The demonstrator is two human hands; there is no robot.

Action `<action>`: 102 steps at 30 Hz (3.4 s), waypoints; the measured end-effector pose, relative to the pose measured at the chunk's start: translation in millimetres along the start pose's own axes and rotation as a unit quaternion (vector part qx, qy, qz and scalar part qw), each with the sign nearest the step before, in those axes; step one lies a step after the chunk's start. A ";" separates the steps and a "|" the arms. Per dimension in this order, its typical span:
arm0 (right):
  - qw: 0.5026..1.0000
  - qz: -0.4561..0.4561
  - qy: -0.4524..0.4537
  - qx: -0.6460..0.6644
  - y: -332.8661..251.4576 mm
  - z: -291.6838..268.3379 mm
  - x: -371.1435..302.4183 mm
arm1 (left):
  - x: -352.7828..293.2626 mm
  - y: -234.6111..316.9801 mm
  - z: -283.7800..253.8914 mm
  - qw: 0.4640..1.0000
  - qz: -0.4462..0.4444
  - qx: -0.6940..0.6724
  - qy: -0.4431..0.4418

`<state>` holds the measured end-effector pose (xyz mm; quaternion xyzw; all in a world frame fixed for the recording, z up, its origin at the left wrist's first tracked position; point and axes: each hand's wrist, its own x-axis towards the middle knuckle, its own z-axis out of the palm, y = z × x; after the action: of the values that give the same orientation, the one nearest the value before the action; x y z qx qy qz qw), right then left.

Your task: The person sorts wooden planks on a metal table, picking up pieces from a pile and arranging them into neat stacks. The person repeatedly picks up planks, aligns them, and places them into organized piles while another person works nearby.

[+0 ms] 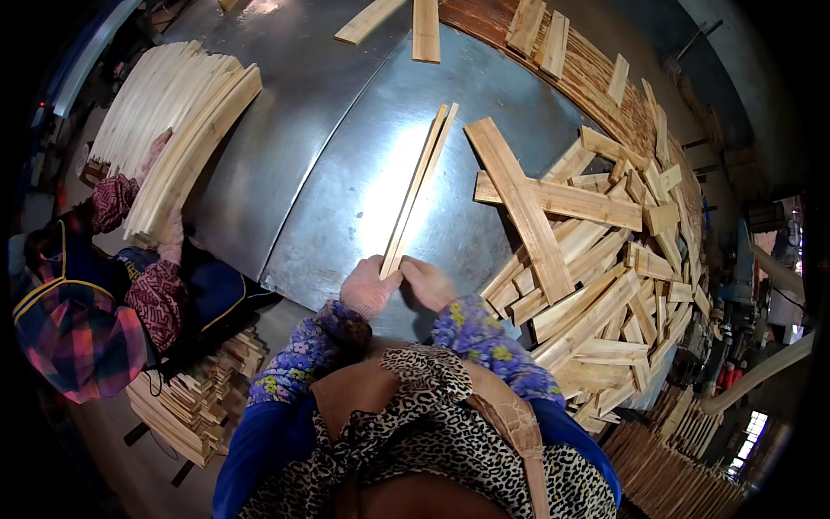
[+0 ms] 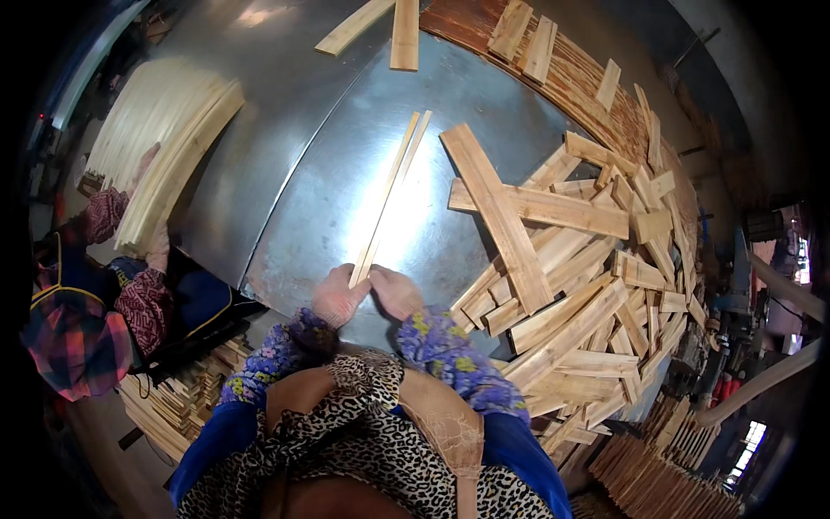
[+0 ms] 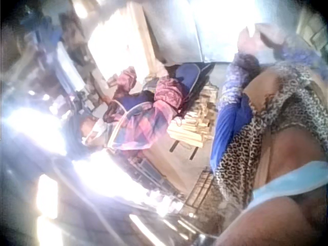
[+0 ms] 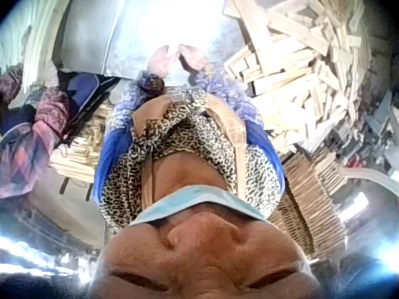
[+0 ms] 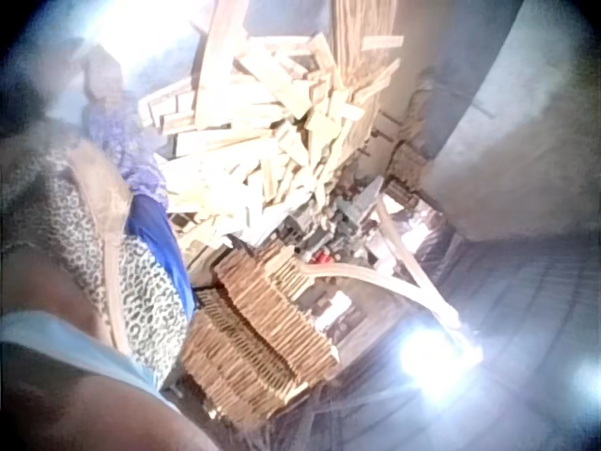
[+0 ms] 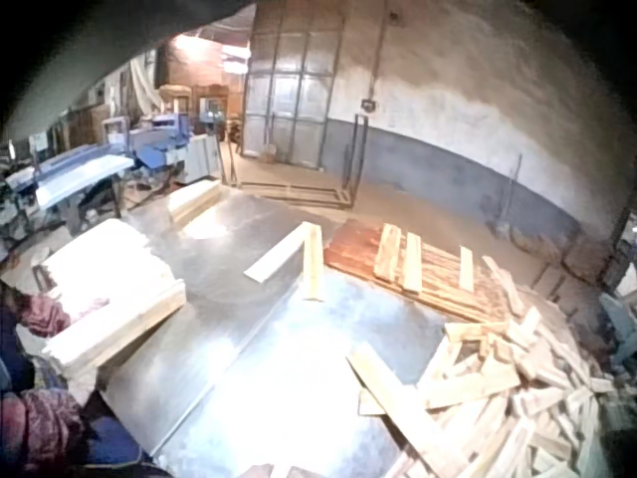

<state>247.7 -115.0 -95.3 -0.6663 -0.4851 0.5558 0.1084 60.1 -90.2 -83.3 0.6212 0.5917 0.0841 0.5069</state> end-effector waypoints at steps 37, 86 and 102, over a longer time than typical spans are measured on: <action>0.882 0.089 0.162 -0.433 26.5 -350.3 60.9 | 36.8 -30.2 -8.4 0.773 -0.108 -0.602 -0.168; 0.908 0.025 0.359 -0.214 77.5 4.4 -91.4 | 16.7 -29.0 0.2 0.760 -0.079 -0.606 -0.222; 0.882 0.291 0.275 -0.247 6.4 -130.5 8.1 | -48.5 -38.0 -60.2 0.978 -0.016 0.187 0.088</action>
<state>360.7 -60.5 -58.0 -0.9087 -0.3418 0.2189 -0.0973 -20.8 -106.2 -58.6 0.6855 0.6495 0.0179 0.3285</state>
